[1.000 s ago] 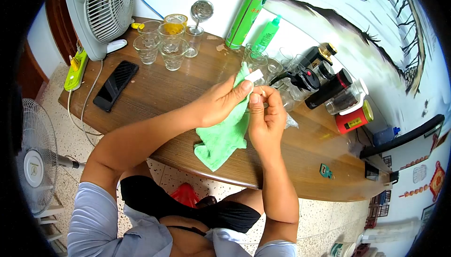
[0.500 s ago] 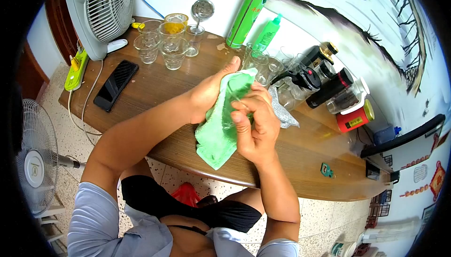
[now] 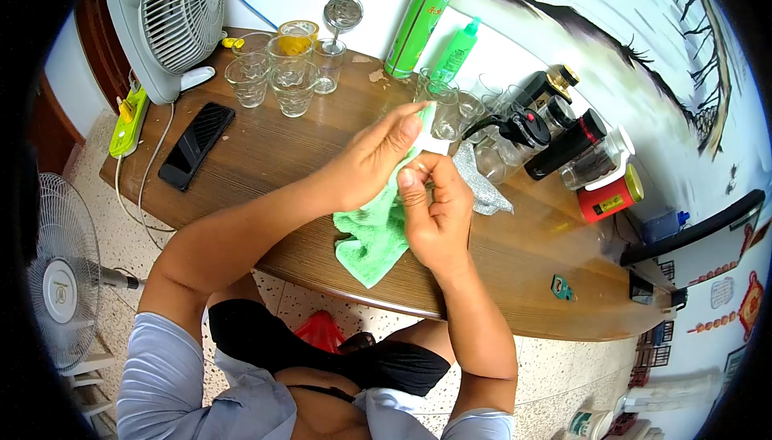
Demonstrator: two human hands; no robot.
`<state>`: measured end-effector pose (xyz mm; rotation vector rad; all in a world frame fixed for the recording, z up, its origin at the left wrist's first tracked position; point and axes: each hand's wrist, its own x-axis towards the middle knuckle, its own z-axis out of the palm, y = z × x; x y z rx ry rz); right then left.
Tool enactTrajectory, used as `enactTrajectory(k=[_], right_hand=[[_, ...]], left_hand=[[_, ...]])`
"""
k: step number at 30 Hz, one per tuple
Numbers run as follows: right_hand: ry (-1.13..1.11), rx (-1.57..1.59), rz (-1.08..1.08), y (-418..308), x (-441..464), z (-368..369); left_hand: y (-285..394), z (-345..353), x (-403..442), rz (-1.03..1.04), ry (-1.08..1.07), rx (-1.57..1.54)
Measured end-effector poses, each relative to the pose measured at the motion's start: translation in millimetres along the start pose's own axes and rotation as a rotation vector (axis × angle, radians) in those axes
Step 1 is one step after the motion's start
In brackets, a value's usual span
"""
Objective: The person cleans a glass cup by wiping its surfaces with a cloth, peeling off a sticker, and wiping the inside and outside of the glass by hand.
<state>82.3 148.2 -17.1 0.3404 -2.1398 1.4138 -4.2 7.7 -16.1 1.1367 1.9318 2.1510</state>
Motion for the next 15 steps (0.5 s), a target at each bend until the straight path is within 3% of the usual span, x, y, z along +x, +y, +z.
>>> enactTrajectory(k=[3, 6, 7, 11, 15], right_hand=[[-0.108, -0.150, -0.198, -5, 4, -2], [-0.112, -0.161, -0.329, -8, 7, -3], [-0.106, -0.081, -0.235, -13, 4, -3], [-0.075, -0.135, -0.483, -8, 18, -15], [0.031, -0.012, -0.379, -1, 18, -18]], left_hand=[[-1, -9, 13, -0.082, -0.070, -0.283], [1, -14, 14, -0.398, -0.194, -0.750], [-7, -14, 16, -0.508, -0.242, -0.900], [-13, -13, 15, -0.510, -0.343, -0.947], [3, -5, 12, -0.580, -0.252, -0.835]])
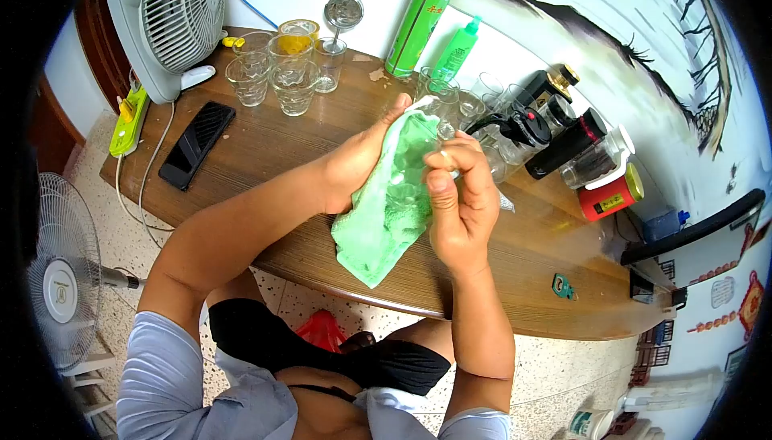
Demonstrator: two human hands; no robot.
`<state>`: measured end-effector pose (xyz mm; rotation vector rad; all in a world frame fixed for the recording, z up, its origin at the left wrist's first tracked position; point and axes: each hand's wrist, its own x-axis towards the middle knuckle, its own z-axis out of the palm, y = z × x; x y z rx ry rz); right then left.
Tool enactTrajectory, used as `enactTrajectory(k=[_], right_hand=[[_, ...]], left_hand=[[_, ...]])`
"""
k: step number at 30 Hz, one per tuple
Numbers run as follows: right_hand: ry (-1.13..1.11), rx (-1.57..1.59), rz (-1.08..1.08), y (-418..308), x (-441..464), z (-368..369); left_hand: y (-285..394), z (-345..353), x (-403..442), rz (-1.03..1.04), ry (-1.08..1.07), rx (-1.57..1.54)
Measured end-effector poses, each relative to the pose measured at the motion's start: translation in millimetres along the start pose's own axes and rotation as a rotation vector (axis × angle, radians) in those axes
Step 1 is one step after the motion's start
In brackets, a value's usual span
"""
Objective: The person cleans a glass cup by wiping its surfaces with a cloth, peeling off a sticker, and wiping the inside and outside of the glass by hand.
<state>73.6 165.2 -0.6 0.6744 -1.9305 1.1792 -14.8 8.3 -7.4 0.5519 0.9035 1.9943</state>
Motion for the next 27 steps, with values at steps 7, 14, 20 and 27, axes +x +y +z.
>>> enactTrajectory(k=[7, 14, 20, 27], right_hand=[[-0.015, 0.040, 0.290, -8, -9, 12], [-0.136, -0.117, 0.006, -9, -4, 14], [-0.191, -0.094, -0.099, -10, 5, -1], [-0.035, 0.022, 0.236, -11, 3, 0]], left_hand=[[4, -5, -2, 0.409, 0.031, 0.580], [9, 0, -8, 0.116, 0.011, 0.154], [4, -6, 0, 0.033, -0.104, -0.062], [9, 19, -13, 0.250, 0.157, 0.320]])
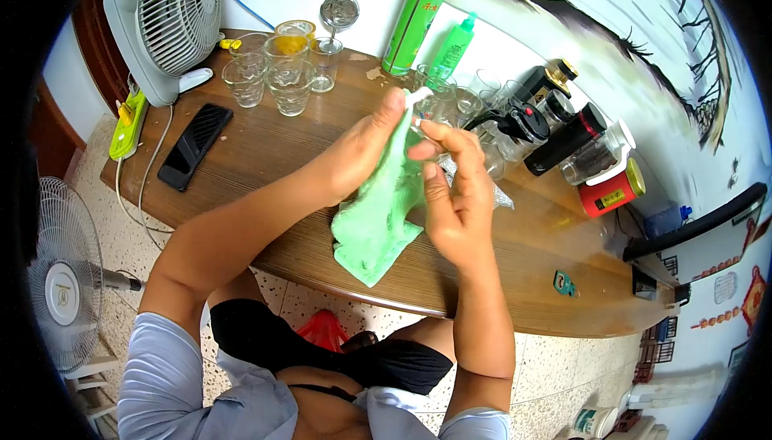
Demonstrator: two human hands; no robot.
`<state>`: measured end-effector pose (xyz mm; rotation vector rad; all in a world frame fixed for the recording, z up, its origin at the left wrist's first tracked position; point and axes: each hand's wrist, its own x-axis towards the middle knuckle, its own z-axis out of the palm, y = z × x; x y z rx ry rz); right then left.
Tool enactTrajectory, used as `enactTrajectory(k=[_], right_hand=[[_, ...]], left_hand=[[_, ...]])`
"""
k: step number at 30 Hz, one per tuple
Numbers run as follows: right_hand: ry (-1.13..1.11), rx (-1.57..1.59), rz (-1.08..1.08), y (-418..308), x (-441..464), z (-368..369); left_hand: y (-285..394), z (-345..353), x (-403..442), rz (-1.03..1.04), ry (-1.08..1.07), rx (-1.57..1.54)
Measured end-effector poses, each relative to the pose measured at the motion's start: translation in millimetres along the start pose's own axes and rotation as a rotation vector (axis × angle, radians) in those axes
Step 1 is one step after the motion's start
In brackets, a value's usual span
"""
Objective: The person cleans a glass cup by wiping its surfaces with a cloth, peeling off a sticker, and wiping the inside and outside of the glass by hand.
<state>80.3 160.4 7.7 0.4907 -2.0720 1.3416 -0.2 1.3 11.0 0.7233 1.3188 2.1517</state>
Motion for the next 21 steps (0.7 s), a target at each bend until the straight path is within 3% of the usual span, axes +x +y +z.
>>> enactTrajectory(k=[2, 7, 12, 15, 17, 21], right_hand=[[-0.072, -0.206, -0.064, 4, -1, 2], [-0.068, -0.250, -0.083, -4, -8, 15], [-0.154, 0.015, -0.054, -2, -11, 12], [-0.172, -0.058, -0.278, 2, -4, 10], [-0.147, -0.055, -0.340, 6, -4, 12], [-0.059, -0.125, -0.242, 0, -3, 3]], left_hand=[[-15, -17, 8, 0.223, -0.025, 0.381], [-15, -19, 10, 0.218, -0.037, 0.361], [-3, -19, 9, -0.146, -0.152, -0.188], [-6, -22, 14, -0.276, -0.234, -0.447], [-13, -26, 16, -0.309, -0.248, -0.523], [-19, -24, 15, -0.264, -0.387, -0.522]])
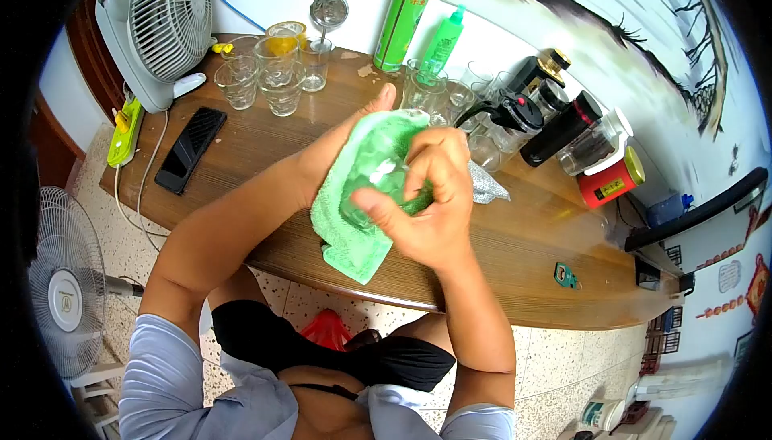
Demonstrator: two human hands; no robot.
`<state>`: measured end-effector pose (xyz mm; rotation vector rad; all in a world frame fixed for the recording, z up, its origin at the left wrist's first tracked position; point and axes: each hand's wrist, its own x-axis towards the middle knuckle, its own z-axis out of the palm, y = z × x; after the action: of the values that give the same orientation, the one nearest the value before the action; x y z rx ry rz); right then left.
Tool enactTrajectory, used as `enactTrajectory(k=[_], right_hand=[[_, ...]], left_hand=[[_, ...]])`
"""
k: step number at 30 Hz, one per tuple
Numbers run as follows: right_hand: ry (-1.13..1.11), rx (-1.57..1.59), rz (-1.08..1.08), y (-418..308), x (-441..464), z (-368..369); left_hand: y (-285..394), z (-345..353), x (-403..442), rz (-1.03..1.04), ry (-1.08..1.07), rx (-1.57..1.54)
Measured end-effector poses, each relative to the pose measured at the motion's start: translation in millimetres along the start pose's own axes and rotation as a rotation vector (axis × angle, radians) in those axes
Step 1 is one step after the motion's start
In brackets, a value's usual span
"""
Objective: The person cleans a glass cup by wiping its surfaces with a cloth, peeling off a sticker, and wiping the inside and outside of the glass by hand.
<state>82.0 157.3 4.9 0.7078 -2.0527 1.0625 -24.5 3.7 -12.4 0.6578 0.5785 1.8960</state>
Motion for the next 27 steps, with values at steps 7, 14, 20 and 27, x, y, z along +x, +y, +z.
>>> enactTrajectory(k=[7, 14, 20, 27], right_hand=[[-0.021, -0.042, 0.205, 5, 1, 4], [-0.036, -0.081, 0.139, -1, -6, 10], [-0.083, 0.068, 0.023, 5, -3, 5], [0.076, 0.207, 0.057, 6, 3, -3]], left_hand=[[-13, 15, -1, 0.406, 0.382, 0.802], [-1, 16, -9, 0.368, 0.194, 0.778], [2, 9, 2, 0.108, 0.173, 0.115], [-1, 4, -1, 0.029, -0.019, -0.031]])
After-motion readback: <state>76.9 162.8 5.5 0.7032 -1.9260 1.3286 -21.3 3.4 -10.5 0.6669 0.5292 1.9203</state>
